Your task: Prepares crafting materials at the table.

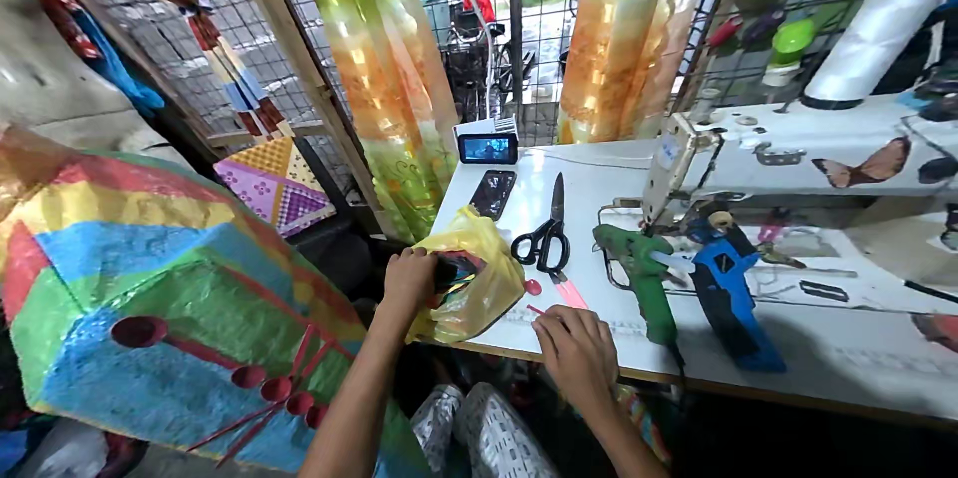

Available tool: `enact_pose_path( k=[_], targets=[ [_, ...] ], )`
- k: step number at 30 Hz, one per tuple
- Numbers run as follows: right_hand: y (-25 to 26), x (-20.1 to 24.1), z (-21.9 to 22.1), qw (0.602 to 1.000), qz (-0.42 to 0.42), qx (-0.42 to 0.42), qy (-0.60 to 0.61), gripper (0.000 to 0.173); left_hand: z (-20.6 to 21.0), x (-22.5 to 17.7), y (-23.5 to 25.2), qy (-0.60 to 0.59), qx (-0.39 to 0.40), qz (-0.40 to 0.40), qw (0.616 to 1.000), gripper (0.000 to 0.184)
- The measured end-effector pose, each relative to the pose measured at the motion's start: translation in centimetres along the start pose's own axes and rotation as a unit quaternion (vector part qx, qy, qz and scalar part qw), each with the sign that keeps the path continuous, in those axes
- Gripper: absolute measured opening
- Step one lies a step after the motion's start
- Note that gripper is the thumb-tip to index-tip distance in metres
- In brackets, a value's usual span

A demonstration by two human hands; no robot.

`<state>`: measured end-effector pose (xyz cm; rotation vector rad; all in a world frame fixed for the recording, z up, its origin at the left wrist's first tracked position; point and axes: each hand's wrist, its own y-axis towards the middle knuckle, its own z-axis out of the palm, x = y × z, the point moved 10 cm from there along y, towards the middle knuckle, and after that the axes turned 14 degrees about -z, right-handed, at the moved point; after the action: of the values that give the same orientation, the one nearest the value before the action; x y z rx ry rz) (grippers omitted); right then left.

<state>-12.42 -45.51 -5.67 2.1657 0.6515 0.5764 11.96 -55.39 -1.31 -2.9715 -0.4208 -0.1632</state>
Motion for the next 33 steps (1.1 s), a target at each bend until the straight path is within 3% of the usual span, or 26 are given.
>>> enact_pose_path(
  k=[3, 7, 12, 15, 17, 19, 21, 24, 26, 28, 31, 33],
  targets=[
    [0.0, 0.0, 0.1, 1.000, -0.002, -0.001, -0.006, 0.030, -0.7, -0.1, -0.2, -0.023, -0.018, 0.023, 0.999, 0.028],
    [-0.1, 0.1, 0.0, 1.000, -0.004, -0.011, -0.010, 0.032, -2.9, 0.4, -1.7, -0.143, -0.044, 0.058, 0.987, 0.025],
    [0.0, 0.2, -0.1, 1.000, -0.007, -0.018, -0.011, 0.031, -5.3, 1.9, -4.7, -0.261, -0.132, 0.060, 0.954, 0.025],
    [-0.1, -0.3, -0.7, 0.999, 0.003, -0.047, 0.024, 0.030, -6.1, 4.1, -9.3, -0.371, -0.243, 0.037, 0.896, 0.025],
    [-0.1, -0.5, -1.8, 0.989, 0.042, -0.089, 0.112, 0.027, -5.7, 5.4, -14.0, -0.492, -0.323, 0.025, 0.808, 0.021],
    [0.0, 0.2, -2.4, 0.949, 0.100, -0.112, 0.276, 0.023, -3.8, 5.2, -18.1, -0.626, -0.339, 0.034, 0.701, 0.010],
    [0.3, 3.1, -1.5, 0.867, 0.136, -0.068, 0.475, 0.023, -0.9, 3.2, -20.4, -0.721, -0.290, 0.036, 0.629, 0.006],
    [0.2, 7.3, 0.1, 0.719, 0.190, -0.024, 0.668, 0.023, 3.2, -0.1, -22.3, -0.781, -0.194, 0.026, 0.592, 0.013],
    [0.1, 8.0, 0.4, 0.680, 0.217, -0.039, 0.699, 0.022, 5.3, -1.1, -23.1, -0.793, -0.150, 0.016, 0.590, 0.016],
    [0.2, 8.2, -0.5, 0.694, 0.191, -0.046, 0.693, 0.021, 6.3, -0.6, -23.6, -0.784, -0.140, 0.017, 0.604, 0.016],
    [0.5, 8.7, -2.7, 0.814, 0.084, -0.029, 0.574, 0.019, 6.1, 1.9, -23.8, -0.774, -0.151, 0.006, 0.615, 0.014],
    [0.0, 9.6, -3.3, 0.876, -0.012, 0.016, 0.481, 0.022, 5.7, 2.4, -23.8, -0.774, -0.106, 0.011, 0.624, 0.020]
  ],
)
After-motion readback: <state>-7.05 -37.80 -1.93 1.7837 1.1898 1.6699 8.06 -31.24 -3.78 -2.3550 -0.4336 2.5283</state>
